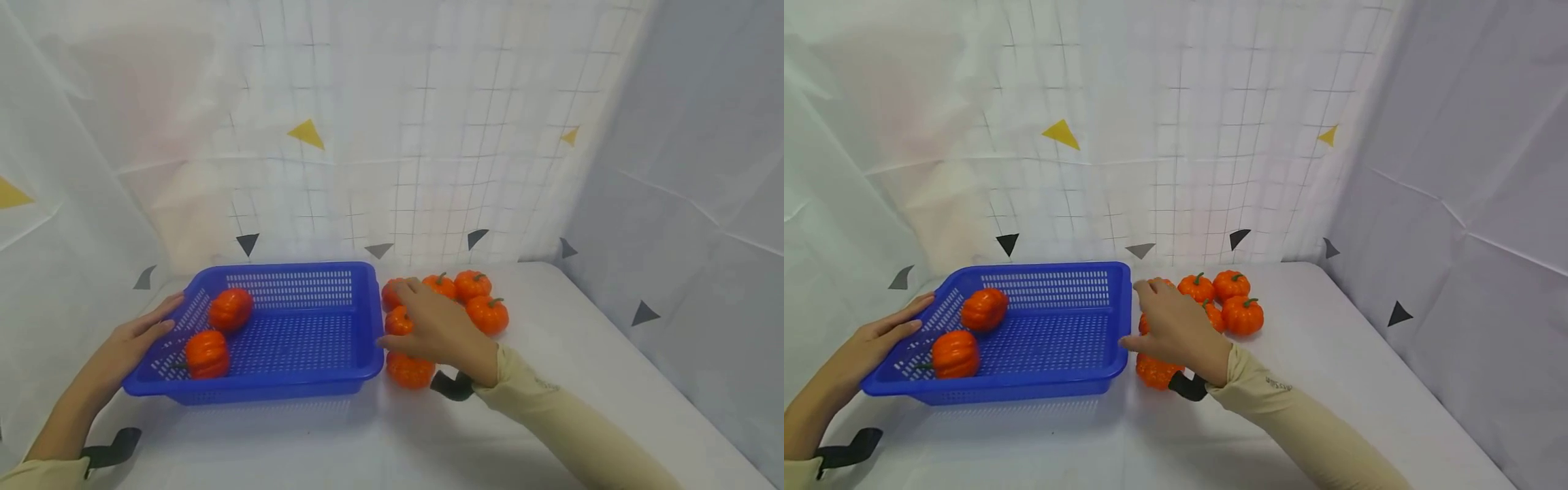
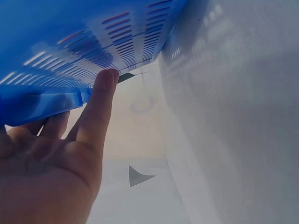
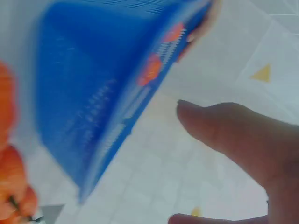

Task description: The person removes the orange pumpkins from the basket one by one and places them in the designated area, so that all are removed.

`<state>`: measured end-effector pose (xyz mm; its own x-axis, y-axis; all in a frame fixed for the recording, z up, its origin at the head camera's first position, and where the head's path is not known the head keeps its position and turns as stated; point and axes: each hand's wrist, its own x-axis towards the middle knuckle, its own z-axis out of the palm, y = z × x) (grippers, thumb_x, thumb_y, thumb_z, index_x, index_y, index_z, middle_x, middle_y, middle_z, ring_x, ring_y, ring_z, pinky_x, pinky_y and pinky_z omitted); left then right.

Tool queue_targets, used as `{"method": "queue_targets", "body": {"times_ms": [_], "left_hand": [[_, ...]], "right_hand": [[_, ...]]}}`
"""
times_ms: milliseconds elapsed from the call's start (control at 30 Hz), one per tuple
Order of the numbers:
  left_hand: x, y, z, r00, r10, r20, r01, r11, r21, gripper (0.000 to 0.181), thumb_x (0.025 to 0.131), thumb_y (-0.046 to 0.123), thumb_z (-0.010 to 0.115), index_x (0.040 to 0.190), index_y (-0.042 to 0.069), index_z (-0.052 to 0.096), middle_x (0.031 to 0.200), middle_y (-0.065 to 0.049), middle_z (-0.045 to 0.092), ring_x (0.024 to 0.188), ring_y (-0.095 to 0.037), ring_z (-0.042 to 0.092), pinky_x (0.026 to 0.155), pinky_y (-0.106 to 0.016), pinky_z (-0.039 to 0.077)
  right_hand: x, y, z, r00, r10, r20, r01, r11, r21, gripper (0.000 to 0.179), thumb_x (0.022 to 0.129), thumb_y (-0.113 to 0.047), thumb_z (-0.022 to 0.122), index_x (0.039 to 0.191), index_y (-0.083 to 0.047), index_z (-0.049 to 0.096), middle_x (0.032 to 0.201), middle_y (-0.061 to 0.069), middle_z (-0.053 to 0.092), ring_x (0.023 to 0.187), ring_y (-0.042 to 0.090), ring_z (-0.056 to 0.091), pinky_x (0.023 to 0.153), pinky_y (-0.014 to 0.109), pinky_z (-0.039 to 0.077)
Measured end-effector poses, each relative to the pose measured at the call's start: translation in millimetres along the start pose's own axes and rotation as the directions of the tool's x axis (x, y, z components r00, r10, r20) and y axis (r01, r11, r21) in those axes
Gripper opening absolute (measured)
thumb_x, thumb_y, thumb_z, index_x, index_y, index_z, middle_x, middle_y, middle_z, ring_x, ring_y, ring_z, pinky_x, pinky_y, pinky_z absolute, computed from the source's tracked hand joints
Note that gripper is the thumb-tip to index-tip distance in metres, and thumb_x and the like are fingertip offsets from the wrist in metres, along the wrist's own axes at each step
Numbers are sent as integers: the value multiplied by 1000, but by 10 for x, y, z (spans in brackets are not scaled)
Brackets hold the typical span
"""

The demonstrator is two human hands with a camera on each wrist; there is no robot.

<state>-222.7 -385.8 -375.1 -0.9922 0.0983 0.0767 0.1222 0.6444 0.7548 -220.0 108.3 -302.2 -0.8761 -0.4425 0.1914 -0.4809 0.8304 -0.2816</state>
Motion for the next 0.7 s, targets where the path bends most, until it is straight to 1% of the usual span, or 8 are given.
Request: {"method": "queue_targets", "body": {"times_ms": [100, 167, 200, 267, 333, 467, 533, 700], "left_hand": [[5, 4, 0, 1000, 3, 1, -3, 1000, 4, 66, 112, 45, 39, 166, 13, 17, 169, -27, 7, 147, -64, 7, 98, -90, 15], [1, 8, -2, 1000, 1, 0, -1, 1000, 5, 66, 112, 45, 39, 166, 13, 17, 168, -27, 8, 147, -64, 7, 98, -90, 15], [-2, 11, -3, 1000, -1, 0, 1, 1000, 7, 67, 112, 45, 39, 166, 13, 17, 168, -27, 8, 147, -64, 7, 98, -90, 15], [-6, 16, -1, 1000, -4, 1, 4, 1000, 3, 67, 112, 46, 39, 166, 13, 17, 168, -27, 7, 147, -64, 6, 99, -90, 14], [-10, 22, 2, 1000, -4, 6, 4, 1000, -9, 67, 112, 46, 39, 166, 13, 17, 169, -27, 7, 147, -64, 5, 99, -90, 13], [-12, 36, 9, 1000, 6, 9, -6, 999, -34, 66, 112, 45, 40, 166, 13, 18, 169, -26, 6, 148, -63, 3, 100, -90, 10], [-15, 44, 7, 1000, 16, 4, -16, 999, -38, 66, 112, 44, 40, 166, 12, 19, 169, -25, 6, 148, -62, 3, 101, -89, 9], [-17, 34, 0, 1000, 25, -5, -25, 999, -35, 65, 112, 44, 40, 166, 13, 19, 169, -25, 6, 148, -62, 4, 101, -89, 9]], "right_hand": [[138, -175, -70, 999, -38, 7, 38, 998, 51, 83, 86, -49, 84, 152, -13, 48, 129, 5, 61, 100, 19, 63, 73, 33, 59], [239, -292, -90, 997, -69, 26, 67, 996, 59, 85, 88, -49, 81, 155, -13, 44, 135, 6, 61, 108, 20, 62, 80, 37, 59], [292, -347, -92, 995, -87, 38, 85, 994, 63, 84, 89, -49, 80, 155, -13, 44, 136, 5, 61, 111, 21, 62, 81, 38, 59], [397, -445, -74, 991, -124, 59, 121, 991, 48, 83, 91, -50, 78, 157, -15, 43, 144, 4, 59, 120, 21, 60, 88, 41, 59], [506, -528, -37, 982, -171, 80, 168, 985, 42, 80, 93, -49, 76, 158, -17, 44, 149, 3, 57, 127, 21, 59, 94, 43, 57], [731, -684, 63, 967, -221, 128, 214, 975, 65, 74, 96, -45, 74, 158, -18, 45, 151, 2, 56, 133, 22, 55, 103, 46, 53], [844, -760, 121, 961, -232, 149, 221, 971, 88, 72, 97, -43, 73, 158, -18, 45, 152, 2, 55, 135, 22, 53, 106, 48, 50], [1082, -949, 269, 950, -250, 184, 222, 962, 158, 68, 99, -38, 73, 159, -20, 45, 154, -1, 52, 136, 18, 53, 110, 44, 47]]}}
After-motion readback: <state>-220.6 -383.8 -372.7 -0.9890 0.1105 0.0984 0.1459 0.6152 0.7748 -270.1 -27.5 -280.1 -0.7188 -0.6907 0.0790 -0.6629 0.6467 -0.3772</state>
